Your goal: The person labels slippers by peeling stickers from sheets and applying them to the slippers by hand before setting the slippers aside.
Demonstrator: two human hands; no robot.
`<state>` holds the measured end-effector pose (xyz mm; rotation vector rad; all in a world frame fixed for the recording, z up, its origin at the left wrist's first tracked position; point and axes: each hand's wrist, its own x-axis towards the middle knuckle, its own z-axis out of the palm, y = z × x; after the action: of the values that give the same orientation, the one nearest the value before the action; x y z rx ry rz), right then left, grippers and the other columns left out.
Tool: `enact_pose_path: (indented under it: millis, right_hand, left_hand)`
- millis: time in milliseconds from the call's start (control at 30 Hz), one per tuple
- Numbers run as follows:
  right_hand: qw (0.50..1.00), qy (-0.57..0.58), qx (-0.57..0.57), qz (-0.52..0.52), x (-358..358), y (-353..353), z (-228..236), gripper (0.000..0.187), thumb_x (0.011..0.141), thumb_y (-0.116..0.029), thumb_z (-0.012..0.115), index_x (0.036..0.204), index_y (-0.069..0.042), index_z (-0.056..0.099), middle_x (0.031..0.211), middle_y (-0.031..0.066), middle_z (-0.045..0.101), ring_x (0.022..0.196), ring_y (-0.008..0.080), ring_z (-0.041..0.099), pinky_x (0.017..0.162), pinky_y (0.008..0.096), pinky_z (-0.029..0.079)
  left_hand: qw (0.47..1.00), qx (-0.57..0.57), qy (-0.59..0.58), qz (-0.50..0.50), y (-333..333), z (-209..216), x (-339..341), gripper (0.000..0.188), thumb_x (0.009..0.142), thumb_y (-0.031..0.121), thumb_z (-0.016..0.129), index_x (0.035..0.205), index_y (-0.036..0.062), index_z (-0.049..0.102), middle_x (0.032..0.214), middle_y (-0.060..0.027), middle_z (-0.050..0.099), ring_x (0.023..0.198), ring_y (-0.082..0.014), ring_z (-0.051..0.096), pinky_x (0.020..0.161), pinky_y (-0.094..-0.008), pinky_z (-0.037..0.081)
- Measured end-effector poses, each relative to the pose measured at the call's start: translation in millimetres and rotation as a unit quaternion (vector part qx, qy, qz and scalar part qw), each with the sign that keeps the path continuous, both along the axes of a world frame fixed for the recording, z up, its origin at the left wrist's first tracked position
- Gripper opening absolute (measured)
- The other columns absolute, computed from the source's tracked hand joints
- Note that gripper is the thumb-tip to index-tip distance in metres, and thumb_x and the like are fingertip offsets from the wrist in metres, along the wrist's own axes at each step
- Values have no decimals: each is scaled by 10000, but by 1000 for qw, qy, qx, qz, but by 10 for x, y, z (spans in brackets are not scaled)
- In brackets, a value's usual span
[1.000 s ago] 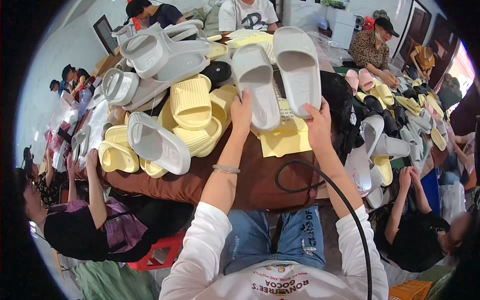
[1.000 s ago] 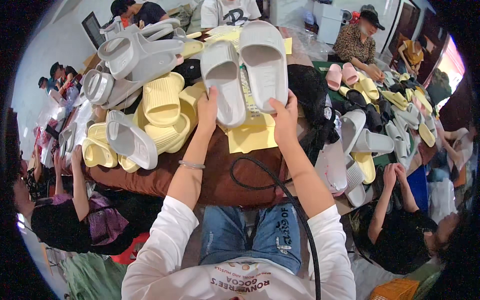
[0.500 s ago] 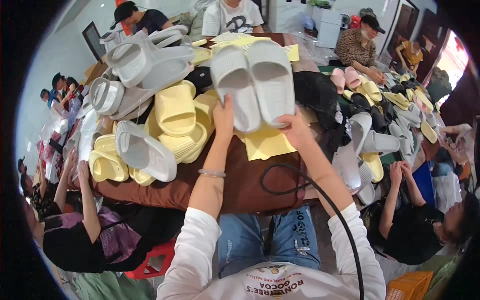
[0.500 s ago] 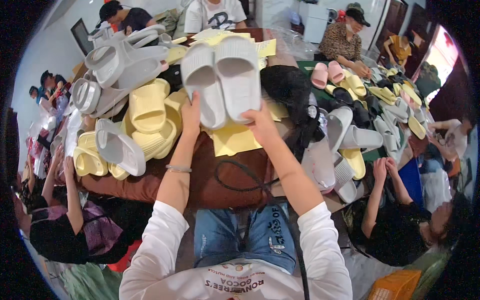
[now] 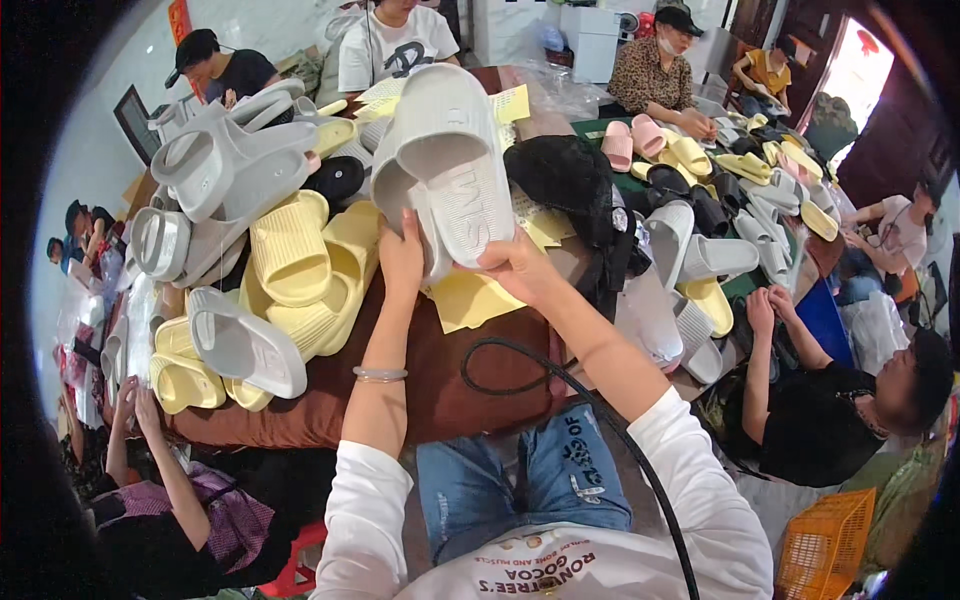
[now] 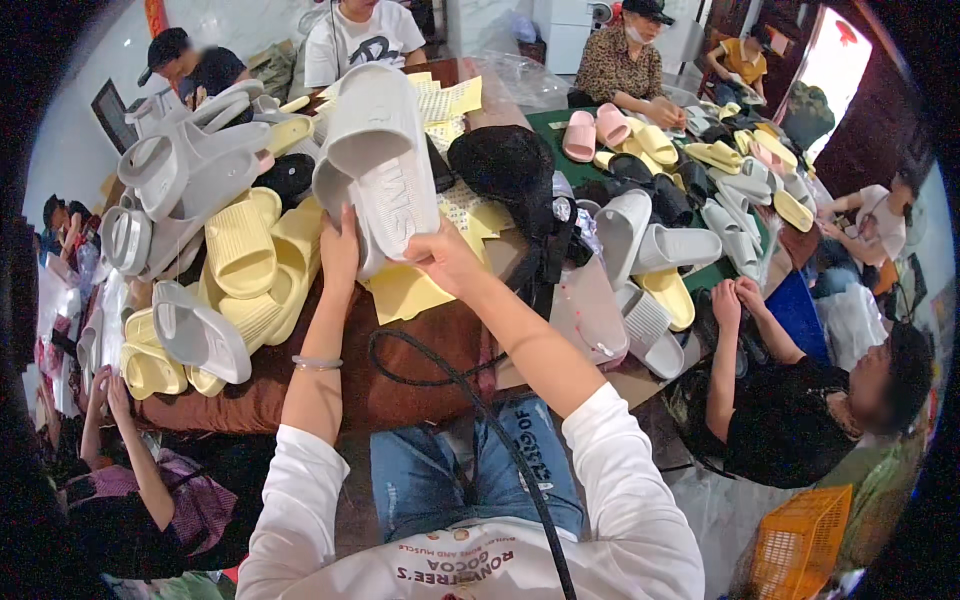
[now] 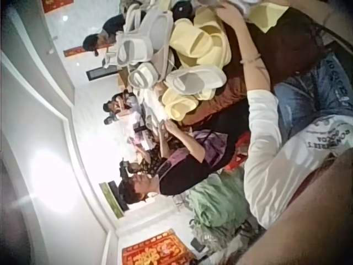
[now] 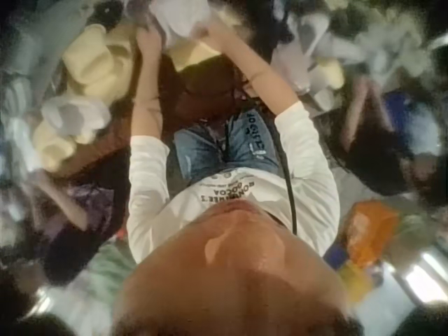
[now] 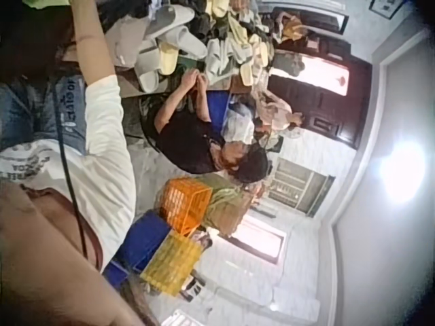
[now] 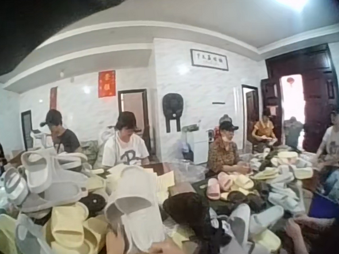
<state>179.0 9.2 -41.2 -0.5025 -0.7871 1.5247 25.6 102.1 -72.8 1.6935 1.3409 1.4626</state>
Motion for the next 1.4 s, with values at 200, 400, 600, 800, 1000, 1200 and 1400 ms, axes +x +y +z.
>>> enact_pose_path:
  millis: [200,400,600,800,1000,1200,1400]
  right_hand:
    - [998,-63,1,-12,-57,34,-65,529,634,65,489,1154,-9,427,908,30,529,718,85,490,587,200,401]
    - [992,-113,1,-50,38,7,-70,525,632,50,494,1151,0,424,905,29,519,715,78,481,574,189,390]
    - [992,-119,22,-30,-69,-18,-34,578,634,34,525,1198,-3,403,996,51,524,847,115,513,695,228,434]
    - [972,-222,78,21,-106,-76,-8,636,706,-84,591,1285,-10,338,1122,79,504,979,152,507,816,271,421]
    - [989,-113,78,56,-30,-102,-55,621,861,-382,493,1332,-26,300,1265,88,422,1188,186,375,989,312,276]
    - [988,-24,85,125,-10,-114,78,564,918,-441,345,1318,-46,313,1280,84,404,1144,181,399,984,323,290]
    - [982,-183,51,-10,-139,-26,57,469,917,-389,357,1263,-78,408,1234,73,403,1067,158,417,907,299,330]
  left_hand:
    - [973,-9,201,114,122,-288,15,487,910,309,398,1194,-86,407,1166,-315,453,1107,-413,431,931,-423,318]
    - [979,60,-141,-132,-173,140,254,450,917,340,387,1047,-68,523,919,-234,576,850,-326,541,797,-370,397]
    - [990,-49,-66,-117,-191,258,121,537,864,434,501,1072,-61,520,913,-124,584,839,-182,530,777,-294,402]
    - [927,-128,-294,-196,-84,209,-20,633,860,493,477,1140,-75,466,1085,-105,512,979,-164,466,860,-275,359]
    - [915,-155,-356,-111,-304,287,243,627,899,491,388,1170,-71,451,1136,-103,493,996,-175,465,864,-280,362]
    - [939,-5,-336,-68,-323,88,243,485,941,366,352,1128,-68,464,1035,-119,535,928,-176,507,810,-280,397]
    - [910,-19,-373,-180,-581,54,327,365,924,322,397,1040,-11,492,905,-96,574,802,-177,587,657,-275,500]
